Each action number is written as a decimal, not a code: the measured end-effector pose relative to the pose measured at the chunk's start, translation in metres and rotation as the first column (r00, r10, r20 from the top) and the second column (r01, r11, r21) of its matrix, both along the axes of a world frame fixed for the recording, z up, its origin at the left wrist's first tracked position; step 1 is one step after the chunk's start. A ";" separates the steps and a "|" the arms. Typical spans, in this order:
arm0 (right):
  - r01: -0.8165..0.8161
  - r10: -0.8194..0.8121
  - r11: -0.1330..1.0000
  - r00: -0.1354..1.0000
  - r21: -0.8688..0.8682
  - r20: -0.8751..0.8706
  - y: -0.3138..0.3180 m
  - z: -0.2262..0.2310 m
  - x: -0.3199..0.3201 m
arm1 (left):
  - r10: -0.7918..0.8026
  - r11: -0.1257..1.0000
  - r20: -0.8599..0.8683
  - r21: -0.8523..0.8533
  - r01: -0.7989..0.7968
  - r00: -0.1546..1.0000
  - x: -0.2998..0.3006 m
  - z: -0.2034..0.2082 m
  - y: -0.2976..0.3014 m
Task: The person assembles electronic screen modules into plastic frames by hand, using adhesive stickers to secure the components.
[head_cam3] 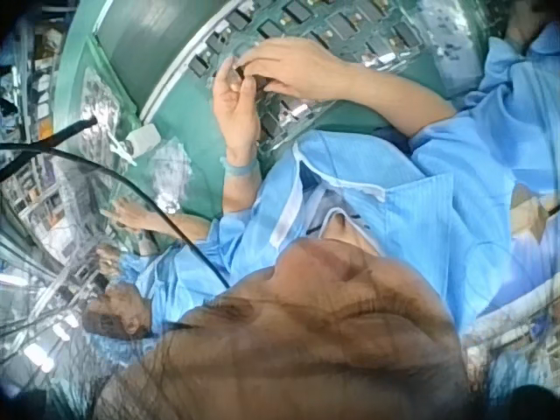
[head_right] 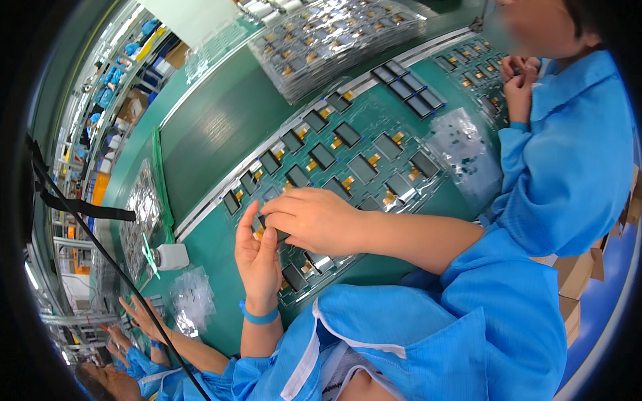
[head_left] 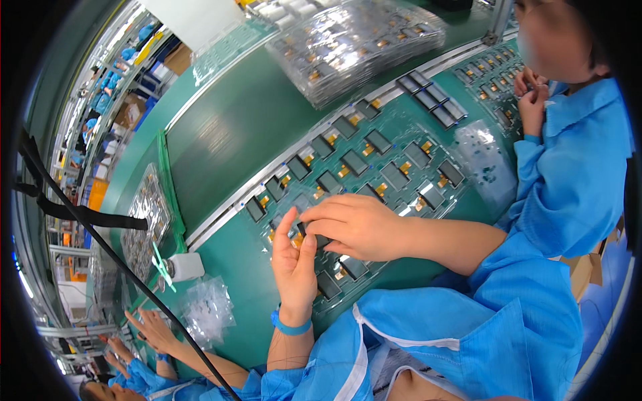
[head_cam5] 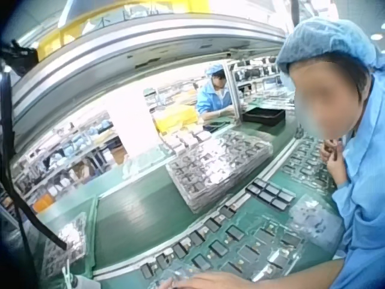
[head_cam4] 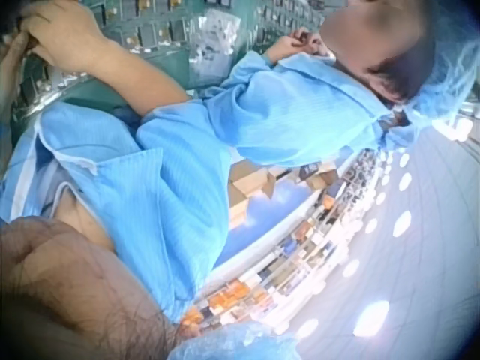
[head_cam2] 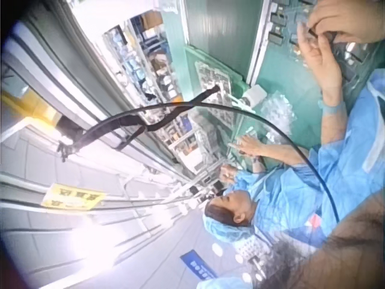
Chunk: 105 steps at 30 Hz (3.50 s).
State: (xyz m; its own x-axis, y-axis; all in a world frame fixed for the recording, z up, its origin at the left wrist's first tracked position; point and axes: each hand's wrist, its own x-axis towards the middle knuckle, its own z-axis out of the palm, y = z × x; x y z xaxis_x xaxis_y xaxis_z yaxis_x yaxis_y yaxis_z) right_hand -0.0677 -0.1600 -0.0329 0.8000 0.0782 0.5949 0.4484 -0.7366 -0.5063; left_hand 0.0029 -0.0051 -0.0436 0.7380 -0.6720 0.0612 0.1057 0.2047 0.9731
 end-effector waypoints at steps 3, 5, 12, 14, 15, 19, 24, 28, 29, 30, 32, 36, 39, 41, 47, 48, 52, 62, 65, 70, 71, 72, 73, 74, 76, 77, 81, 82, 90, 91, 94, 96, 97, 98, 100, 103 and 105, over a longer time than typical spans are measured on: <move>-0.040 0.035 0.998 0.995 -0.044 -0.096 -0.012 0.012 -0.005 | -0.054 0.998 -0.025 -0.026 0.053 0.998 -0.006 0.002 0.000; -0.039 0.025 0.996 0.986 -0.083 -0.164 -0.034 0.025 -0.005 | -0.075 0.994 -0.071 -0.084 0.069 0.995 -0.007 0.006 -0.004; 0.123 -0.212 0.965 0.885 -0.230 -0.414 -0.182 0.033 -0.011 | 0.246 0.969 0.002 -0.024 -0.245 0.969 0.016 0.016 0.005; 0.129 -0.242 0.958 0.844 -0.257 -0.478 -0.190 0.029 -0.013 | 0.306 0.949 -0.057 -0.055 -0.309 0.950 0.028 0.010 0.014; 0.135 -0.239 0.963 0.824 -0.231 -0.514 -0.189 0.028 -0.012 | 0.370 0.925 -0.064 -0.074 -0.374 0.927 0.030 0.010 0.013; 0.139 -0.271 0.953 0.788 -0.270 -0.552 -0.186 0.027 -0.010 | 0.345 0.924 -0.112 -0.136 -0.359 0.932 0.037 0.006 0.019; 0.088 -0.252 0.945 0.808 -0.314 -0.532 -0.187 0.021 -0.008 | 0.359 0.920 -0.141 -0.114 -0.375 0.923 0.040 0.003 0.020; 0.085 -0.308 0.888 0.839 -0.451 -0.449 -0.190 0.020 -0.013 | 0.365 0.919 -0.184 -0.087 -0.385 0.913 0.043 -0.001 0.014; 0.097 -0.341 0.860 0.840 -0.501 -0.423 -0.192 0.019 -0.014 | 0.361 0.920 -0.192 -0.089 -0.383 0.913 0.043 0.000 0.013; 0.111 -0.373 0.829 0.840 -0.549 -0.393 -0.192 0.017 -0.014 | 0.356 0.921 -0.200 -0.092 -0.380 0.913 0.043 0.001 0.013; 0.119 -0.381 0.827 0.838 -0.550 -0.391 -0.189 0.014 -0.015 | 0.359 0.924 -0.196 -0.068 -0.378 0.913 0.043 0.002 0.015; 0.207 -0.377 0.802 0.903 -0.561 -0.205 -0.165 0.017 -0.014 | 0.353 0.930 -0.190 -0.038 -0.366 0.916 0.045 0.000 0.017; 0.213 -0.304 0.882 0.939 -0.421 -0.161 -0.110 0.028 -0.015 | 0.357 0.924 -0.193 -0.070 -0.375 0.914 0.047 -0.002 0.018; 0.171 -0.268 0.922 0.930 -0.347 -0.253 -0.071 0.028 -0.016 | 0.364 0.917 -0.194 -0.094 -0.387 0.911 0.050 -0.003 0.020; 0.168 -0.394 0.882 0.774 -0.440 -0.495 -0.017 0.026 -0.001 | 0.398 0.886 -0.227 -0.157 -0.437 0.889 0.055 -0.007 0.024; 0.162 -0.386 0.885 0.780 -0.437 -0.493 -0.013 0.025 0.001 | 0.413 0.877 -0.242 -0.155 -0.455 0.878 0.055 -0.008 0.024; 0.190 -0.439 0.880 0.673 -0.435 -0.595 -0.007 0.028 0.007 | 0.434 0.855 -0.291 -0.166 -0.492 0.853 0.058 -0.009 0.027; 0.236 -0.334 0.941 0.763 -0.242 -0.553 -0.007 0.014 0.009 | 0.434 0.901 0.065 -0.028 -0.433 0.899 0.066 0.002 0.034; 0.247 -0.334 0.941 0.776 -0.230 -0.535 -0.007 0.012 0.011 | -0.063 0.748 0.637 0.539 -0.386 0.768 0.064 0.008 0.040; 0.280 -0.181 0.959 0.740 0.052 -0.648 -0.016 0.021 0.008 | -0.252 0.566 0.632 0.711 -0.418 0.733 0.057 0.005 0.039; 0.288 -0.143 0.947 0.772 0.140 -0.620 -0.018 0.024 0.005 | -0.251 0.562 0.623 0.717 -0.413 0.741 0.056 0.003 0.038; 0.297 -0.152 0.945 0.770 0.137 -0.619 -0.024 0.023 0.000 | -0.251 0.559 0.614 0.723 -0.405 0.749 0.056 0.003 0.036; 0.304 -0.121 0.915 0.834 0.266 -0.538 -0.032 0.021 -0.008 | -0.258 0.538 0.606 0.737 -0.409 0.752 0.056 0.005 0.035; 0.294 -0.101 0.873 0.890 0.389 -0.445 -0.040 0.020 -0.019 | -0.264 0.546 0.607 0.734 -0.403 0.750 0.055 0.005 0.036; 0.353 -0.144 0.762 0.909 0.543 -0.390 -0.051 0.031 -0.043 | -0.258 0.537 0.626 0.726 -0.429 0.736 0.056 0.002 0.040; 0.378 -0.215 0.749 0.915 0.544 -0.340 -0.058 0.033 -0.056 | -0.244 0.537 0.631 0.720 -0.440 0.736 0.056 0.001 0.041; 0.481 -0.422 0.705 0.875 0.521 -0.237 -0.092 0.024 -0.113 | -0.255 0.548 0.624 0.722 -0.422 0.738 0.058 -0.001 0.038; 0.526 -0.490 0.684 0.845 0.505 -0.215 -0.101 0.018 -0.125 | -0.254 0.551 0.617 0.725 -0.413 0.745 0.059 -0.002 0.039; 0.716 -0.655 0.434 0.668 0.547 -0.353 -0.124 -0.020 -0.190 | -0.271 0.562 0.610 0.728 -0.392 0.744 0.056 0.000 0.038; 0.701 -0.646 0.420 0.677 0.577 -0.352 -0.123 -0.027 -0.192 | -0.238 0.598 0.642 0.688 -0.411 0.729 0.057 0.001 0.036; 0.682 -0.639 0.358 0.677 0.637 -0.366 -0.119 -0.037 -0.201 | -0.166 0.700 0.755 0.544 -0.463 0.635 0.047 0.006 0.022; 0.563 -0.640 0.428 0.741 0.707 -0.202 -0.118 -0.047 -0.206 | -0.299 0.773 0.820 0.508 -0.379 0.488 0.044 0.007 0.013; 0.560 -0.637 0.423 0.743 0.712 -0.205 -0.117 -0.046 -0.205 | -0.330 0.773 0.818 0.521 -0.361 0.472 0.038 0.006 0.005; 0.571 -0.657 0.479 0.737 0.667 -0.159 -0.115 -0.042 -0.204 | -0.367 0.776 0.826 0.526 -0.348 0.428 0.035 0.001 -0.002; 0.578 -0.668 0.527 0.735 0.623 -0.116 -0.112 -0.044 -0.204 | -0.486 0.732 0.821 0.569 -0.375 0.299 0.033 -0.001 -0.011; 0.728 -0.695 0.441 0.647 0.524 -0.314 -0.117 -0.057 -0.207 | -0.498 0.737 0.843 0.535 -0.412 0.204 0.038 -0.005 -0.011; 0.766 -0.726 0.410 0.603 0.495 -0.330 -0.116 -0.062 -0.207 | -0.470 0.752 0.858 0.513 -0.413 0.208 0.037 -0.003 -0.011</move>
State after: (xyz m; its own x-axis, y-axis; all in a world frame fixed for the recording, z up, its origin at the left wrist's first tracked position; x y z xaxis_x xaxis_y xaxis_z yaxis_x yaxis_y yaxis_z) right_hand -0.2745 -0.2765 -0.0948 0.4086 -0.8771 0.2526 -0.1804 -0.3489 -0.9197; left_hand 0.0396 -0.0160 -0.0465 0.3773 -0.8807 0.2862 -0.9251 -0.3446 0.1592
